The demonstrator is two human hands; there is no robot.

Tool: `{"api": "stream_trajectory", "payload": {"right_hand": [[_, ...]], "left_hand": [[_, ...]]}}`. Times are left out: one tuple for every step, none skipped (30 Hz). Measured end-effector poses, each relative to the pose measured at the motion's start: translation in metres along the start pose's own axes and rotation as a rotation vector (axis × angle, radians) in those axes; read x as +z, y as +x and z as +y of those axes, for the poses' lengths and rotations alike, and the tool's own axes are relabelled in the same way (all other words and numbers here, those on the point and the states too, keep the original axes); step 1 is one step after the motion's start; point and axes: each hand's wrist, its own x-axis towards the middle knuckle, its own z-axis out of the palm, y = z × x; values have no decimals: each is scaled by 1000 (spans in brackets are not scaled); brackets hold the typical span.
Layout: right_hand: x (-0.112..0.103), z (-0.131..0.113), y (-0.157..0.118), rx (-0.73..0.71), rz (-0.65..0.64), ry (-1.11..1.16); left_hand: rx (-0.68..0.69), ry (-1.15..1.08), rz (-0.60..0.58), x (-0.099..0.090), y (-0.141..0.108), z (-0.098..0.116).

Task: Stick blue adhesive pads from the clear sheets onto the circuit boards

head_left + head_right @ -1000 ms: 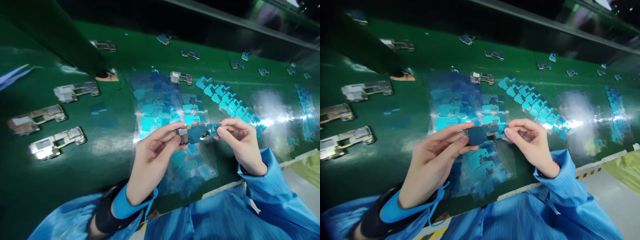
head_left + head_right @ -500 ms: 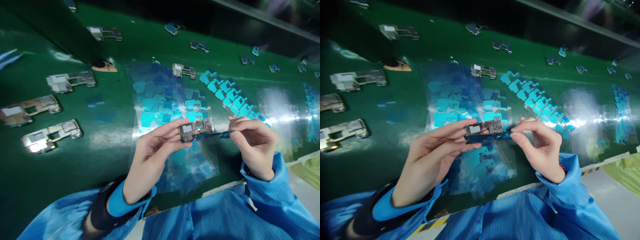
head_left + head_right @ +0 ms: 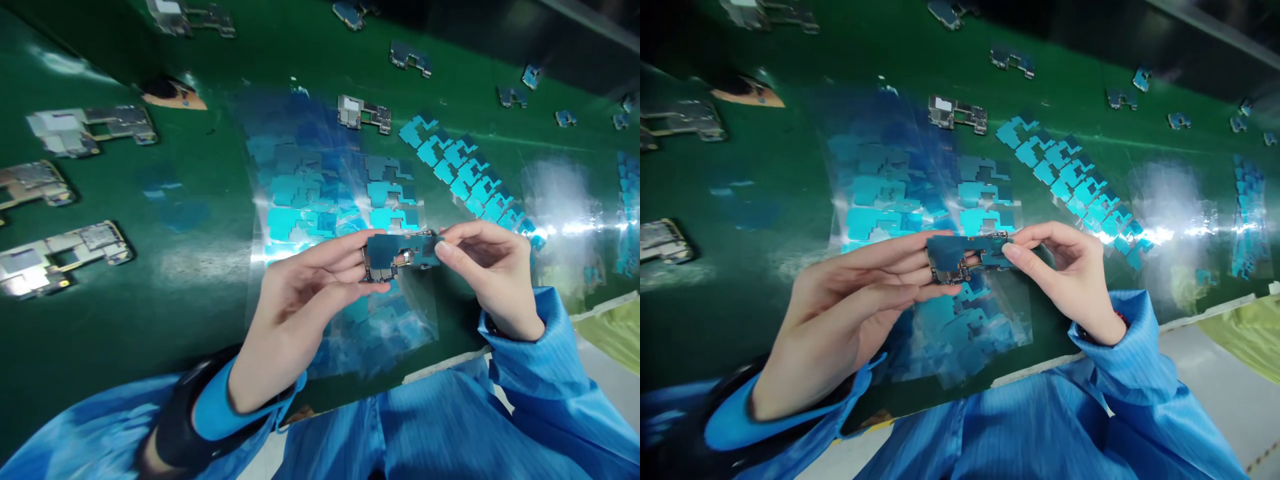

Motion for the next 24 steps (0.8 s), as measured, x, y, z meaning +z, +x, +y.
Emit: {"api": "stream_trajectory", "payload": {"right_hand": [[0,0,0,-6,-1,-12],[-1,-1,0,-8,-5,-22],[-1,-1,0,-10,-14,-30],[-1,-1,0,-11,-22,-37],[-1,-1,0,-10,-30,-43],[-1,-2,1,-9,-37,-48],[-2,-2,1,-8,-43,-52],[-2,-2,1,-8,-49,-53],[-2,-3,1,-6,-53,-53],[-2,-3,1,-3,-55,-51],[-2,-3,0,-3,-57,-47],[-2,-4,0,-3,-57,-42],[-2,-4,0,-1,-57,-38],[-2,-5,0,0,-55,-37],[-2,-5,0,1,-50,-38],[-2,-6,0,2,-45,-41],[-1,-6,0,1,-39,-43],[-1,-7,0,0,-35,-45],[-1,-7,0,-4,-36,-45],[-1,-7,0,-7,-39,-44],[-1,-7,0,-9,-44,-42],[-1,-7,0,-10,-48,-42],[-1,-7,0,-9,-50,-43],[-1,-7,0,-7,-49,-45]], "left_hand": [[-6,4,1,1,-1,1],[-16,16,3,1,-1,2],[-27,34,5,2,-2,2],[-38,55,11,2,-3,2],[-44,75,22,3,-4,3],[-45,91,36,3,-5,2],[-45,105,46,3,-5,2],[-40,116,51,4,-5,1],[-31,121,53,4,-5,1],[-17,120,53,4,-5,0],[2,115,47,4,-5,-2],[26,109,35,3,-4,-2],[54,109,21,3,-4,-3],[77,122,10,2,-3,-3],[87,154,6,2,-3,-3],[84,198,12,2,-4,-2],[72,245,26,2,-4,-1],[55,283,43,2,-5,1],[40,305,57,3,-6,2],[33,311,62,5,-7,3],[35,302,58,6,-8,4],[40,289,55,7,-9,5],[45,277,56,9,-9,5],[50,269,60,9,-9,5]]}}
